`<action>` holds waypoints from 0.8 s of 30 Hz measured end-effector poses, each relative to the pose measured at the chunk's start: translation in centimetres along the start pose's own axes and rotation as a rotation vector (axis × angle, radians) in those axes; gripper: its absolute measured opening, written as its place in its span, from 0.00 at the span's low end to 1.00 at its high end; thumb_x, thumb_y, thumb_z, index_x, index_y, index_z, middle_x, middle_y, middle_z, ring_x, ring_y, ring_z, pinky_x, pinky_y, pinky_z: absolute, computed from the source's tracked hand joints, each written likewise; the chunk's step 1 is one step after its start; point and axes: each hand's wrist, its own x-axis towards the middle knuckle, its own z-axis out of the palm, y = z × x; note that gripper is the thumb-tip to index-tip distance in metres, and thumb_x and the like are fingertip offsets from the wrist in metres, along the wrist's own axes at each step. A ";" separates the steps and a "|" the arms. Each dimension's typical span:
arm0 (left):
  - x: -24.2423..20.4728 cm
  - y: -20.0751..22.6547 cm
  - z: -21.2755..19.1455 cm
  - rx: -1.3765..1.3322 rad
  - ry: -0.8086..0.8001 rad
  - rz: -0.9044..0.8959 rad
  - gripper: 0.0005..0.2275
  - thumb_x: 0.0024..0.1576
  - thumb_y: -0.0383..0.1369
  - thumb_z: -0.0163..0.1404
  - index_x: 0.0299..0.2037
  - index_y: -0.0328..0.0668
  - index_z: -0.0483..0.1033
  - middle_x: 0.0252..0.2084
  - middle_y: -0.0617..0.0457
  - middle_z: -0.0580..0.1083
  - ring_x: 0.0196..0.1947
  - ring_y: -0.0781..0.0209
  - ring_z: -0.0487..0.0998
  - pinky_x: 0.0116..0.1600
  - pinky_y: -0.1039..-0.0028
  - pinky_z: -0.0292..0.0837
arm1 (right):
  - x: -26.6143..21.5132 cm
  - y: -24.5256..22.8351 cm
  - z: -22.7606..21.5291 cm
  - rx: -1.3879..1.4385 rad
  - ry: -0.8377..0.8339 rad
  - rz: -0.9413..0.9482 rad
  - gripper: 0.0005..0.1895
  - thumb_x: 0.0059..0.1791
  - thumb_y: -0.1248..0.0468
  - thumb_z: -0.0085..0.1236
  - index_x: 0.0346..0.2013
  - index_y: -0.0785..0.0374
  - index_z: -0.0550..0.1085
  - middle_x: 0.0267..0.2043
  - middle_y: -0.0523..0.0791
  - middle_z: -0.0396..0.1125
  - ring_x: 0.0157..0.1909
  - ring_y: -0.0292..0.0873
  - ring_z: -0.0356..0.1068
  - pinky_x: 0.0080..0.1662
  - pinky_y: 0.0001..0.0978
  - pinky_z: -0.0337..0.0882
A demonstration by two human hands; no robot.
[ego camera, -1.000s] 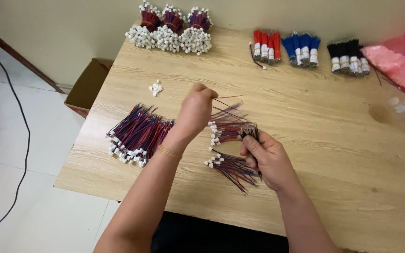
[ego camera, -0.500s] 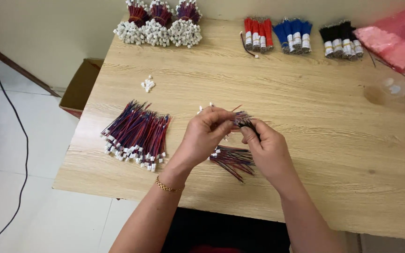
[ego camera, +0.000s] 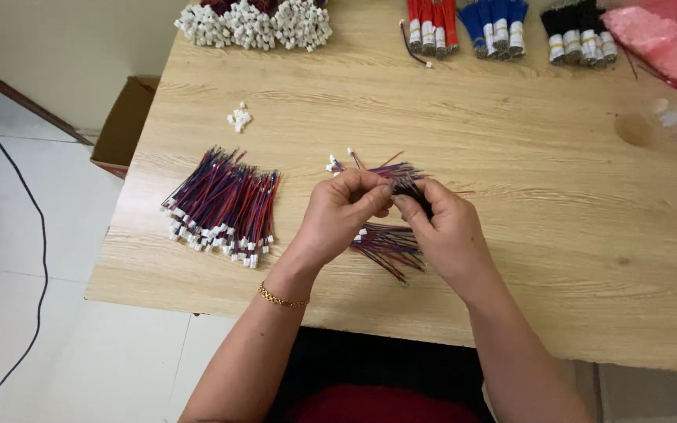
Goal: Bundling and sorting small wire harnesses on a wooden table
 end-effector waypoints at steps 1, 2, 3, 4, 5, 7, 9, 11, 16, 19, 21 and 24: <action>-0.1 0.0 0.1 -0.003 -0.002 -0.002 0.07 0.55 0.27 0.56 0.40 0.31 0.78 0.27 0.48 0.76 0.28 0.64 0.79 0.36 0.77 0.77 | 0.1 0.1 0.0 -0.002 0.001 0.003 0.07 0.52 0.62 0.54 0.38 0.64 0.75 0.25 0.51 0.70 0.32 0.44 0.70 0.38 0.40 0.72; -0.1 0.0 0.1 -0.001 0.005 0.001 0.06 0.55 0.27 0.55 0.39 0.31 0.78 0.27 0.48 0.77 0.27 0.65 0.79 0.36 0.77 0.76 | 0.3 0.1 -0.1 0.016 0.019 0.001 0.07 0.51 0.63 0.55 0.37 0.65 0.75 0.25 0.51 0.69 0.32 0.42 0.68 0.39 0.39 0.71; -0.1 0.1 0.1 0.001 0.013 0.005 0.06 0.55 0.26 0.55 0.39 0.32 0.78 0.26 0.48 0.77 0.27 0.66 0.78 0.36 0.77 0.76 | 0.5 0.1 -0.1 0.033 0.037 -0.002 0.06 0.50 0.64 0.57 0.37 0.66 0.75 0.25 0.51 0.68 0.32 0.40 0.66 0.39 0.38 0.71; -0.2 -0.2 0.2 -0.001 0.013 0.005 0.06 0.55 0.26 0.55 0.39 0.32 0.78 0.26 0.48 0.77 0.27 0.66 0.78 0.36 0.77 0.76 | 0.4 0.3 0.0 0.031 0.037 -0.002 0.06 0.50 0.64 0.57 0.37 0.66 0.75 0.25 0.51 0.68 0.32 0.40 0.66 0.39 0.38 0.71; -0.2 -0.4 0.2 -0.013 0.022 0.006 0.05 0.55 0.27 0.55 0.38 0.32 0.78 0.26 0.48 0.77 0.27 0.65 0.79 0.36 0.77 0.76 | 0.4 0.5 0.0 0.065 0.041 0.017 0.06 0.50 0.64 0.58 0.37 0.65 0.75 0.25 0.49 0.69 0.32 0.39 0.66 0.39 0.35 0.71; -0.2 -0.7 0.3 -0.025 0.032 0.008 0.05 0.55 0.27 0.55 0.38 0.33 0.78 0.26 0.47 0.78 0.27 0.65 0.80 0.37 0.77 0.77 | 0.5 1.3 0.3 0.099 0.044 0.035 0.06 0.49 0.64 0.59 0.36 0.64 0.75 0.25 0.46 0.69 0.32 0.37 0.66 0.39 0.33 0.71; -0.3 -0.9 0.4 -0.043 0.057 0.007 0.05 0.56 0.27 0.55 0.38 0.32 0.79 0.26 0.48 0.77 0.27 0.64 0.79 0.37 0.77 0.77 | 0.7 2.3 0.6 0.149 0.054 0.041 0.07 0.51 0.62 0.57 0.32 0.63 0.74 0.21 0.45 0.67 0.27 0.36 0.65 0.35 0.29 0.69; -0.4 -0.8 0.2 -0.046 0.057 0.000 0.05 0.56 0.27 0.55 0.38 0.33 0.79 0.26 0.48 0.77 0.27 0.64 0.80 0.37 0.77 0.77 | 0.6 2.0 0.5 0.178 0.050 0.055 0.09 0.53 0.62 0.53 0.29 0.62 0.73 0.19 0.44 0.66 0.25 0.36 0.64 0.33 0.28 0.69; -0.7 -0.8 0.1 -0.054 0.053 -0.012 0.05 0.56 0.26 0.54 0.38 0.33 0.79 0.26 0.48 0.77 0.28 0.65 0.79 0.37 0.76 0.78 | 0.7 2.3 0.5 0.243 0.059 0.063 0.09 0.52 0.63 0.57 0.29 0.62 0.73 0.20 0.44 0.66 0.25 0.35 0.64 0.32 0.25 0.67; -0.9 -1.0 0.2 -0.083 0.056 -0.025 0.05 0.56 0.26 0.54 0.39 0.31 0.78 0.27 0.46 0.77 0.29 0.63 0.80 0.38 0.74 0.79 | 0.5 1.1 0.3 0.206 0.041 0.077 0.05 0.48 0.65 0.61 0.30 0.63 0.75 0.22 0.41 0.68 0.28 0.31 0.63 0.34 0.24 0.68; -1.0 -1.3 0.4 -0.263 0.019 -0.078 0.10 0.57 0.21 0.50 0.48 0.27 0.75 0.38 0.43 0.77 0.37 0.60 0.80 0.46 0.71 0.80 | 0.3 1.7 0.3 0.079 0.063 0.047 0.04 0.48 0.64 0.59 0.30 0.61 0.75 0.22 0.41 0.67 0.26 0.32 0.61 0.30 0.23 0.65; -0.8 -2.8 0.0 -0.323 0.036 -0.105 0.11 0.59 0.20 0.46 0.50 0.26 0.73 0.43 0.42 0.76 0.40 0.60 0.79 0.49 0.70 0.80 | 0.0 0.2 -0.7 -0.037 0.082 -0.036 0.05 0.47 0.66 0.60 0.30 0.65 0.75 0.22 0.49 0.68 0.25 0.37 0.64 0.28 0.30 0.66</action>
